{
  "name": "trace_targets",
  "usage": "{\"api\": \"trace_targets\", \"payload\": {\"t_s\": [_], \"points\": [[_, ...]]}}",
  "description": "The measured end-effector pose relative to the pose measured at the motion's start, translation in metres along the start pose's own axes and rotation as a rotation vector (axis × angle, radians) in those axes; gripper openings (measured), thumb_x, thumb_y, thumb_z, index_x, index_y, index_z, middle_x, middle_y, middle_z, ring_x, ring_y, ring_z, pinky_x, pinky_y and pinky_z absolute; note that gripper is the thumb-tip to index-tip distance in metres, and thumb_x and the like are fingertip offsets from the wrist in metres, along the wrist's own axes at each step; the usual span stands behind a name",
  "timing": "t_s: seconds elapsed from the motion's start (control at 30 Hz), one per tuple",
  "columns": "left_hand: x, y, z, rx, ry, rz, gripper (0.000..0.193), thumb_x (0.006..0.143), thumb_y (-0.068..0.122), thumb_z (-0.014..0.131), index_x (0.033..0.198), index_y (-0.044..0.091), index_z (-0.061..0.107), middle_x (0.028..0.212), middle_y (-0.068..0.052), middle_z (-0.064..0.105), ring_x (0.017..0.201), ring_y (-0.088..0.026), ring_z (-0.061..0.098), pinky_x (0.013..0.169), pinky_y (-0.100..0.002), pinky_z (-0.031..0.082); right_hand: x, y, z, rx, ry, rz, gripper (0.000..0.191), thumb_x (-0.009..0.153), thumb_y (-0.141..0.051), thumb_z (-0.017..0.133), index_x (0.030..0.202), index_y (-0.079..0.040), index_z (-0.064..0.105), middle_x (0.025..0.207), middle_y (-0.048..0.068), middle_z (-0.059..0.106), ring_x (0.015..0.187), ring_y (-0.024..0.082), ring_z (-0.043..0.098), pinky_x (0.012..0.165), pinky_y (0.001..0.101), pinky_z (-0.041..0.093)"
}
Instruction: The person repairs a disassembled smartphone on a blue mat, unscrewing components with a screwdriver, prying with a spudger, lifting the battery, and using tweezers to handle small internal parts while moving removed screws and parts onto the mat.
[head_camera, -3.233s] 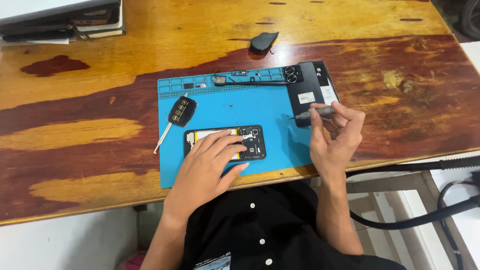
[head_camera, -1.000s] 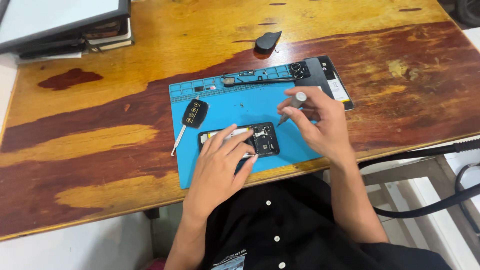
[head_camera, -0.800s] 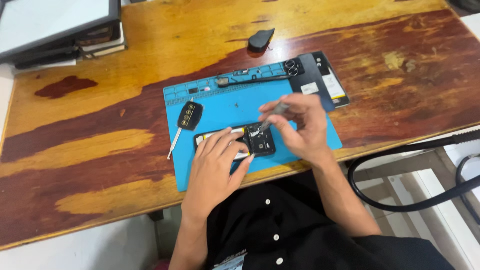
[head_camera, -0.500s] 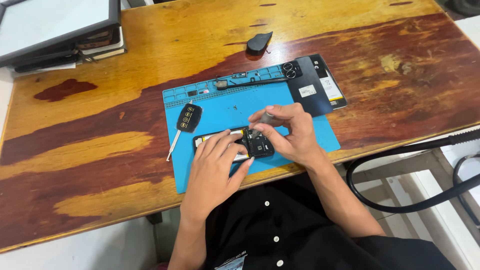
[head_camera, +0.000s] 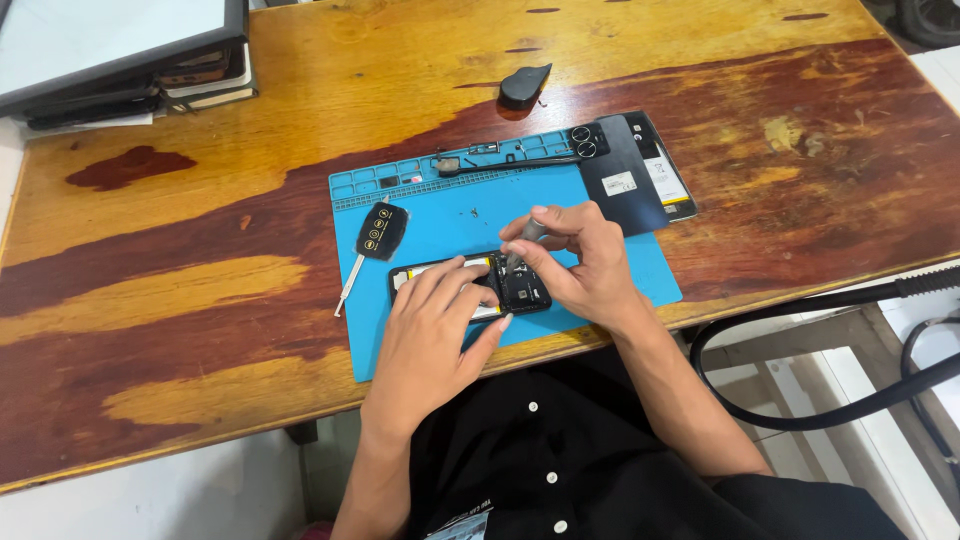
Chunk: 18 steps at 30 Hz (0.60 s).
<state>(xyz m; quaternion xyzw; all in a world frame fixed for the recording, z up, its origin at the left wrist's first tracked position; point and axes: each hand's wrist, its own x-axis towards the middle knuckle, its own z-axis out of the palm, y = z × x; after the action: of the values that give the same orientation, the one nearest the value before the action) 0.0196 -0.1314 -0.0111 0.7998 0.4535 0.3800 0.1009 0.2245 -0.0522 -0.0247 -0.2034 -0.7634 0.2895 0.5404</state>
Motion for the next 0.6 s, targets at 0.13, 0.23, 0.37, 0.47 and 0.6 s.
{"api": "trace_targets", "payload": {"t_s": [0.13,0.23,0.37,0.47,0.6], "points": [[0.0,-0.001,0.001,0.014,0.001,0.0,0.023,0.089,0.028,0.075,0.098,0.008,0.069,0.126,-0.011,0.067,0.13,-0.035,0.056,0.104,-0.049,0.042,0.004,-0.007,0.001,-0.144,0.004,-0.039,0.045,0.096,0.007,0.075,0.13,-0.006,0.048,0.096,0.014,0.07,0.099,0.022,0.077,0.074,0.0311,0.066],[0.0,-0.001,0.001,0.021,0.004,0.002,0.023,0.089,0.028,0.075,0.098,0.008,0.069,0.127,-0.011,0.067,0.13,-0.034,0.056,0.105,-0.048,0.042,0.007,-0.015,0.007,-0.262,0.024,-0.098,0.05,0.093,0.005,0.08,0.131,-0.006,0.05,0.099,0.014,0.068,0.092,0.019,0.075,0.07,0.0298,0.062],[0.0,0.0,0.0,0.019,-0.007,0.001,0.023,0.088,0.027,0.075,0.098,0.007,0.068,0.127,-0.011,0.067,0.129,-0.035,0.056,0.106,-0.049,0.042,0.009,-0.025,0.013,-0.301,0.053,-0.027,0.048,0.09,0.004,0.083,0.129,-0.006,0.055,0.101,0.012,0.066,0.087,0.017,0.073,0.07,0.0291,0.062],[0.0,0.0,-0.002,0.012,-0.012,0.011,0.022,0.088,0.026,0.075,0.097,0.007,0.069,0.127,-0.012,0.067,0.129,-0.035,0.055,0.106,-0.049,0.041,0.011,-0.03,0.008,-0.011,-0.037,0.153,0.039,0.096,0.006,0.074,0.129,-0.005,0.056,0.108,0.01,0.067,0.101,0.018,0.074,0.082,0.0298,0.065],[0.001,0.001,-0.002,0.007,-0.019,0.001,0.023,0.088,0.026,0.075,0.099,0.007,0.069,0.126,-0.011,0.067,0.129,-0.034,0.056,0.105,-0.048,0.042,0.01,-0.03,0.001,0.057,-0.115,0.061,0.034,0.097,0.006,0.072,0.127,-0.003,0.059,0.127,0.016,0.06,0.113,0.021,0.064,0.097,0.0333,0.056]]}}
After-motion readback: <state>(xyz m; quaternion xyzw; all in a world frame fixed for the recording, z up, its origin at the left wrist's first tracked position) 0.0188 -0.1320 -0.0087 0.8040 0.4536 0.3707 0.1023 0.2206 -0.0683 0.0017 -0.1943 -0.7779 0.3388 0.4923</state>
